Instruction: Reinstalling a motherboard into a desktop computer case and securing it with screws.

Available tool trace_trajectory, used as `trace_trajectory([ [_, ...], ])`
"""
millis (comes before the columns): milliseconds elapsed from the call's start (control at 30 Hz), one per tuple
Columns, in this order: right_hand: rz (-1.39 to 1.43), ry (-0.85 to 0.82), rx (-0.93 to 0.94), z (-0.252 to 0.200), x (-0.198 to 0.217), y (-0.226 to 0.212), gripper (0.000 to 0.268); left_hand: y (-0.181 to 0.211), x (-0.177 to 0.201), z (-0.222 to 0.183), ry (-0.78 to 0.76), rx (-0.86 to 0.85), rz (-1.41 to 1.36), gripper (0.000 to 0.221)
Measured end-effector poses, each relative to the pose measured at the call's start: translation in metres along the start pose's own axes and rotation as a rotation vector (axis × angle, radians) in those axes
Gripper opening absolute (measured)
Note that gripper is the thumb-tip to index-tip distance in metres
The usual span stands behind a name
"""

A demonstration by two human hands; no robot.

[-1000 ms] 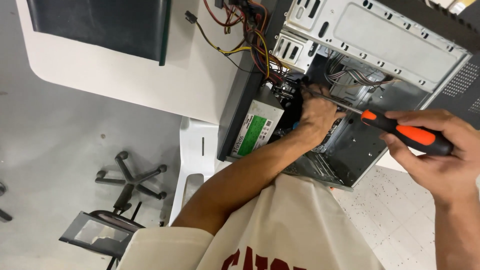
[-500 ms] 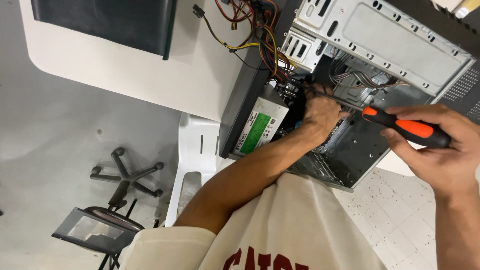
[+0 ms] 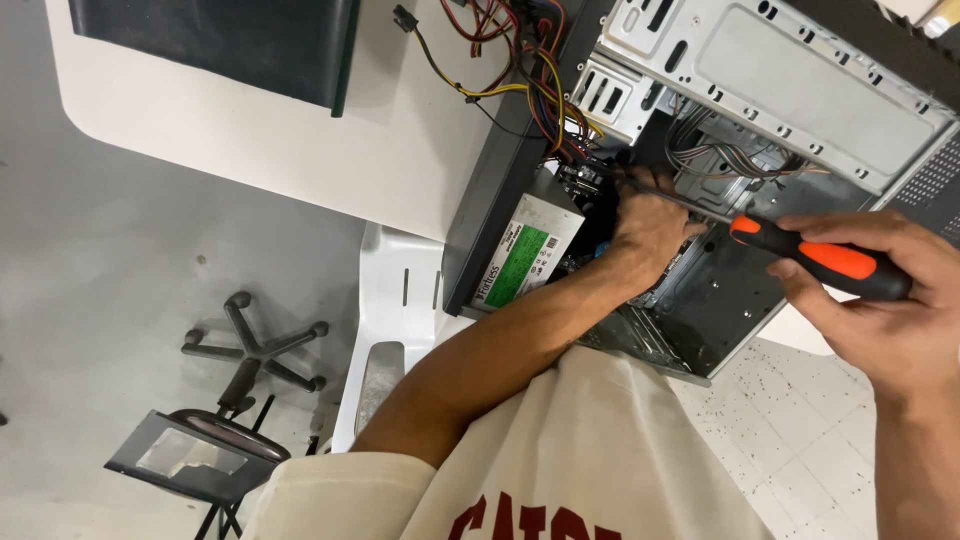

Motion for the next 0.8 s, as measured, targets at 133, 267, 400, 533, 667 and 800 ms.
trace_trajectory([
  [133, 0.002, -0.012, 0.004, 0.004, -0.001, -0.003, 0.021, -0.002, 0.003, -0.001, 0.04, 0.019, 0.015, 0.095],
  [267, -0.009, -0.038, 0.019, 0.005, -0.004, -0.005, 0.023, -0.003, 0.005, -0.001, -0.008, -0.002, 0.004, 0.089],
  [400, -0.166, -0.044, 0.208, 0.012, -0.01, -0.034, 0.024, -0.014, 0.025, -0.01, -0.225, -0.115, 0.042, 0.081],
  [533, -0.629, 0.025, 0.295, 0.003, -0.017, -0.039, 0.038, -0.004, 0.002, -0.012, -0.288, -0.119, 0.063, 0.063],
  [667, -1.07, -0.134, 0.252, 0.018, -0.018, -0.072, 0.043, -0.038, 0.065, -0.088, -0.13, -0.272, -0.269, 0.032],
  [800, -1.15, -0.222, 0.222, 0.026, -0.019, -0.064, 0.042, -0.116, 0.15, -0.159, 0.302, -0.179, -0.64, 0.037],
])
Point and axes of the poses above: each hand's wrist, its own z-axis towards the middle knuckle, its own x-axis out of the back of the hand, y = z × x, the point moved 4 cm from there along z, towards the middle knuckle, and after that the axes turned 1 degree about -x, right-handed, at the moved point
